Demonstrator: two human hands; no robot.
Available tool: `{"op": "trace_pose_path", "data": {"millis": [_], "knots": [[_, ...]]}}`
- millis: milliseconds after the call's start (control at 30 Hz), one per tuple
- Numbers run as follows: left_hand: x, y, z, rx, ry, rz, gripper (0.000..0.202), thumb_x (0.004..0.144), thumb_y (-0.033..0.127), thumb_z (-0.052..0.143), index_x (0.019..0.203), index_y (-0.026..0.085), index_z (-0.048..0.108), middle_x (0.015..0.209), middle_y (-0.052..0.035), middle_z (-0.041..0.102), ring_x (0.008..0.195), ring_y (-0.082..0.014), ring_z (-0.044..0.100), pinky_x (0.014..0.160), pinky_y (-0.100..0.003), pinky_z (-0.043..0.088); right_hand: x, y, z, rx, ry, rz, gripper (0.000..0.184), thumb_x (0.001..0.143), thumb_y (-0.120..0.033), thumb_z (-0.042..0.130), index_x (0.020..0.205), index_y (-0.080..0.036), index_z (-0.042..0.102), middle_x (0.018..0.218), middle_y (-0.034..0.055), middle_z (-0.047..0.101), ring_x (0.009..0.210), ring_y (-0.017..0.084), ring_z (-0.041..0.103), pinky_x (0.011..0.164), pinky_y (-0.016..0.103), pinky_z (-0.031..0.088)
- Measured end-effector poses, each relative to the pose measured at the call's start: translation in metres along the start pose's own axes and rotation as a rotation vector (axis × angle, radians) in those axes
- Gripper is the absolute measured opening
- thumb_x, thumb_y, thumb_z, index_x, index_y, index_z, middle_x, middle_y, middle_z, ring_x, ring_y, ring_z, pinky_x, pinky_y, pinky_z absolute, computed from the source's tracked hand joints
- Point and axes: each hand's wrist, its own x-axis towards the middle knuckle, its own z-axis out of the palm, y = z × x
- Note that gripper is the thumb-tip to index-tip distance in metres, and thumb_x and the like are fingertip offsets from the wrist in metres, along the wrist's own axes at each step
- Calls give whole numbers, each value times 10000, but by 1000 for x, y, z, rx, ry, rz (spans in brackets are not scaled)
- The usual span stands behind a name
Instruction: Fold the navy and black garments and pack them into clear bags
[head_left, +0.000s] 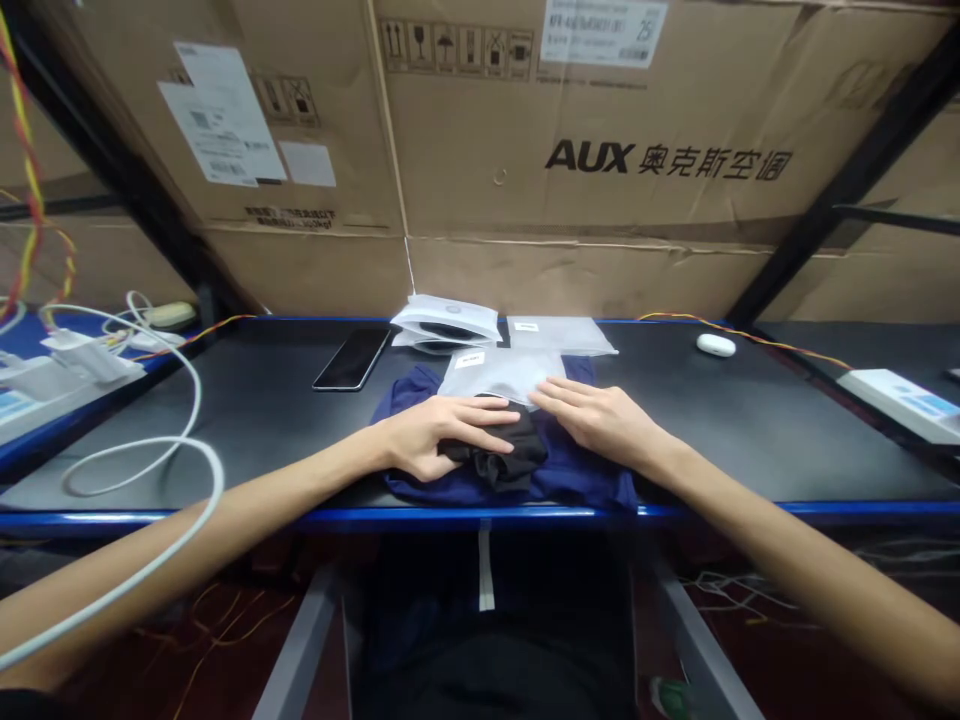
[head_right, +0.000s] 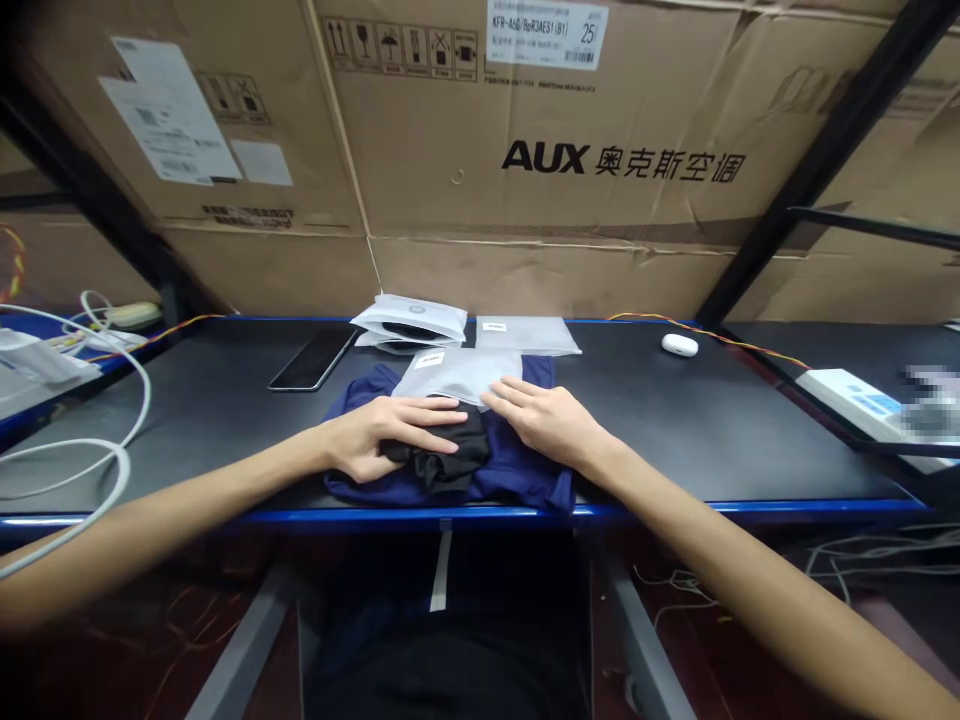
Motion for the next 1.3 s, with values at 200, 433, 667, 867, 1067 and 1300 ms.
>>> {"op": "trace_pose_path", "data": {"millis": [200,433,667,867,1067,1300], "knots": [[-1,-2,2,13,4,44,753,630,48,489,1338,227,674,1554,-44,474,1493,-290,378,1200,-486,402,4,23,-5,-6,54,77,442,894,19,444,1218,-131,706,1269,142,727,1166,243,697,915,352,620],[0,-3,3,5,10,56,744,621,77,491,1326,219,683,1551,-49,482,1486,-296,390,1202,-484,399,2,56,-5,-57,223,171,339,941,-53,481,1123,-176,739,1211,93,758,1101,222,729,928,319,605],[0,-3,4,-22,47,56,726,603,91,490,1277,238,714,1518,-45,525,1459,-304,432,1182,-505,417,-3,68,6,-1,227,327,266,890,-131,547,978,-223,780,1060,43,802,950,226,770,810,326,618],[0,-5,6,-25,93,104,688,613,79,498,1245,216,731,1482,-71,563,1435,-296,469,1164,-485,443,2,67,4,-91,310,403,234,920,-182,548,855,-214,770,932,51,811,851,216,775,725,291,593],[-3,-6,8,-5,102,87,699,606,90,486,1246,228,732,1469,-74,580,1426,-303,481,1159,-498,444,0,53,5,-138,318,330,247,949,-153,519,892,-196,755,1003,90,805,948,232,766,776,308,597],[-3,-5,8,-15,173,118,678,620,78,484,1234,218,735,1430,-85,615,1404,-295,510,1146,-492,463,-4,45,-1,-182,328,302,250,967,-141,510,947,-201,752,1055,80,799,1047,235,748,848,308,594]]}}
